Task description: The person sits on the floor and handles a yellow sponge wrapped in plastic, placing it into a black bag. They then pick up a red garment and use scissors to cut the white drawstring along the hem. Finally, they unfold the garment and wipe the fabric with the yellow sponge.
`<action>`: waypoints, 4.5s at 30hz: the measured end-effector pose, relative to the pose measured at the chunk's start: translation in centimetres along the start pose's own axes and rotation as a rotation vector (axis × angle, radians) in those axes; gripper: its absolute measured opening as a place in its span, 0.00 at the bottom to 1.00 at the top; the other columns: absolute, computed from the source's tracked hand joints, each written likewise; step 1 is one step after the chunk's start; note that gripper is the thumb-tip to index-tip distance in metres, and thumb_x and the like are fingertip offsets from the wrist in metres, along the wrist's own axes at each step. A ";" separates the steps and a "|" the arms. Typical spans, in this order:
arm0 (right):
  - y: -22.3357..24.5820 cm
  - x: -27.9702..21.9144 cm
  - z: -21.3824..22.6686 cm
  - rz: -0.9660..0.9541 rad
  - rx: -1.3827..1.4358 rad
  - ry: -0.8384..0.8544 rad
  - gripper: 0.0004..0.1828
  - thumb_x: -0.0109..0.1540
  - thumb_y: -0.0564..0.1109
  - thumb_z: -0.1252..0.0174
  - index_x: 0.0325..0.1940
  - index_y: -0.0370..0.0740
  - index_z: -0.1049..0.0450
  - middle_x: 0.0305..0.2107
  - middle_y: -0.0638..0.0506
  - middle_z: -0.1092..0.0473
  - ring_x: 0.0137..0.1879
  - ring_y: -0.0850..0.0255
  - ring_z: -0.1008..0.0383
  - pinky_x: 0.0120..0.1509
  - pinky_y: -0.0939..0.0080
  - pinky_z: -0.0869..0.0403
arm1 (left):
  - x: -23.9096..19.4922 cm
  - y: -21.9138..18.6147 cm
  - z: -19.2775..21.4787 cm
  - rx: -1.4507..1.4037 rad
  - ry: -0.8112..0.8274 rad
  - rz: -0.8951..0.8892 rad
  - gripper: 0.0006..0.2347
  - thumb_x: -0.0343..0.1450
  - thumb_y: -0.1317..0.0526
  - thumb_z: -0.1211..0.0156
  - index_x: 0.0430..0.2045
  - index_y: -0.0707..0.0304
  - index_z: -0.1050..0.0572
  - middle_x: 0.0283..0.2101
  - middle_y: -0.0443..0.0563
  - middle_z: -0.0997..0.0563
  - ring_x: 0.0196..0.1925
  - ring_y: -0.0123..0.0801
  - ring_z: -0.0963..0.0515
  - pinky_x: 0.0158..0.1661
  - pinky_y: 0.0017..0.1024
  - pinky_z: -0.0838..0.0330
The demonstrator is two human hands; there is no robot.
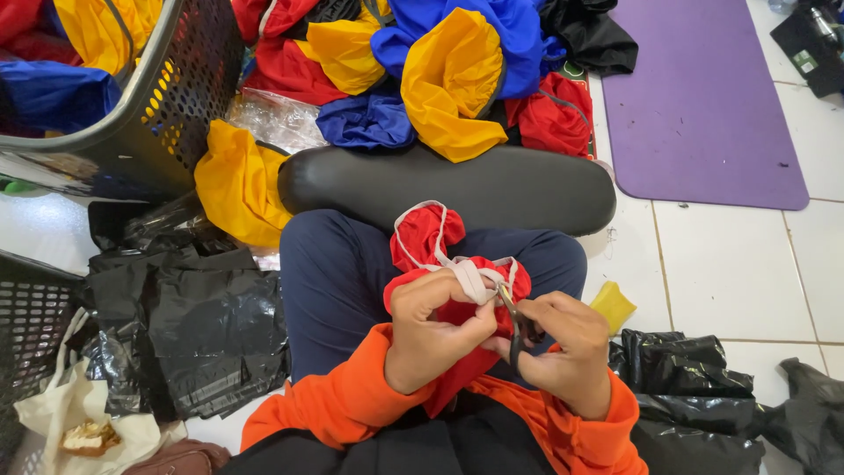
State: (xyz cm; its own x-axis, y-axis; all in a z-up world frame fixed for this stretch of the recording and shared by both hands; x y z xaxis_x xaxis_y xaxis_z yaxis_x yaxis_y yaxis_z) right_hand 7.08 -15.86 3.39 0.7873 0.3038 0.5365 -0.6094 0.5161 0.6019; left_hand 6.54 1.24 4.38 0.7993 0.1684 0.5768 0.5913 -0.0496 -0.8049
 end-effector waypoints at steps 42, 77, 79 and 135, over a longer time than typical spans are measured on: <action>-5.5 -0.1 -5.0 -0.174 0.950 -0.008 0.26 0.54 0.28 0.38 0.55 0.40 0.27 0.68 0.31 0.39 0.36 0.70 0.28 0.42 0.73 0.30 | -1.4 4.5 -1.4 -0.656 0.289 0.464 0.04 0.76 0.70 0.51 0.42 0.70 0.34 0.18 0.55 0.24 0.16 0.25 0.25 0.21 0.19 0.32; 0.1 1.0 0.9 0.257 0.605 0.356 0.29 0.52 0.46 0.25 0.54 0.31 0.22 0.28 0.43 0.23 0.39 0.53 0.25 0.39 0.61 0.24 | 0.1 -3.8 5.5 -0.250 0.227 0.203 0.04 0.73 0.75 0.48 0.31 0.70 0.26 0.32 0.61 0.13 0.32 0.27 0.17 0.36 0.25 0.21; 1.0 1.5 0.8 0.272 0.585 0.359 0.28 0.52 0.46 0.26 0.53 0.31 0.22 0.28 0.43 0.22 0.39 0.53 0.26 0.39 0.62 0.24 | -0.1 -4.2 6.6 -0.211 0.204 0.186 0.05 0.74 0.76 0.49 0.30 0.70 0.26 0.32 0.62 0.13 0.33 0.30 0.16 0.37 0.25 0.20; -1.4 3.6 -5.0 0.113 0.781 0.523 0.23 0.48 0.23 0.35 0.45 0.36 0.23 0.46 0.47 0.29 0.37 0.65 0.25 0.41 0.70 0.25 | -0.2 -10.1 4.4 -0.064 0.898 -0.378 0.06 0.72 0.64 0.39 0.36 0.67 0.18 0.30 0.52 0.24 0.40 0.43 0.24 0.45 0.35 0.26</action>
State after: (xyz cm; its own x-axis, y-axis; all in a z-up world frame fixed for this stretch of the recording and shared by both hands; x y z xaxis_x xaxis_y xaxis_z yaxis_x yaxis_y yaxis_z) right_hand 11.26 -11.52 1.55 0.5466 0.7375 0.3967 -0.4257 -0.1632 0.8900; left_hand -0.05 6.03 11.82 0.3244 -0.6271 0.7082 0.8088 -0.2044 -0.5515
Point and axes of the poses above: each hand's wrist, its own x-axis towards the middle knuckle, its own z-axis out of the back of the hand, y = z × x, the point moved 8 cm from there along x, towards the middle knuckle
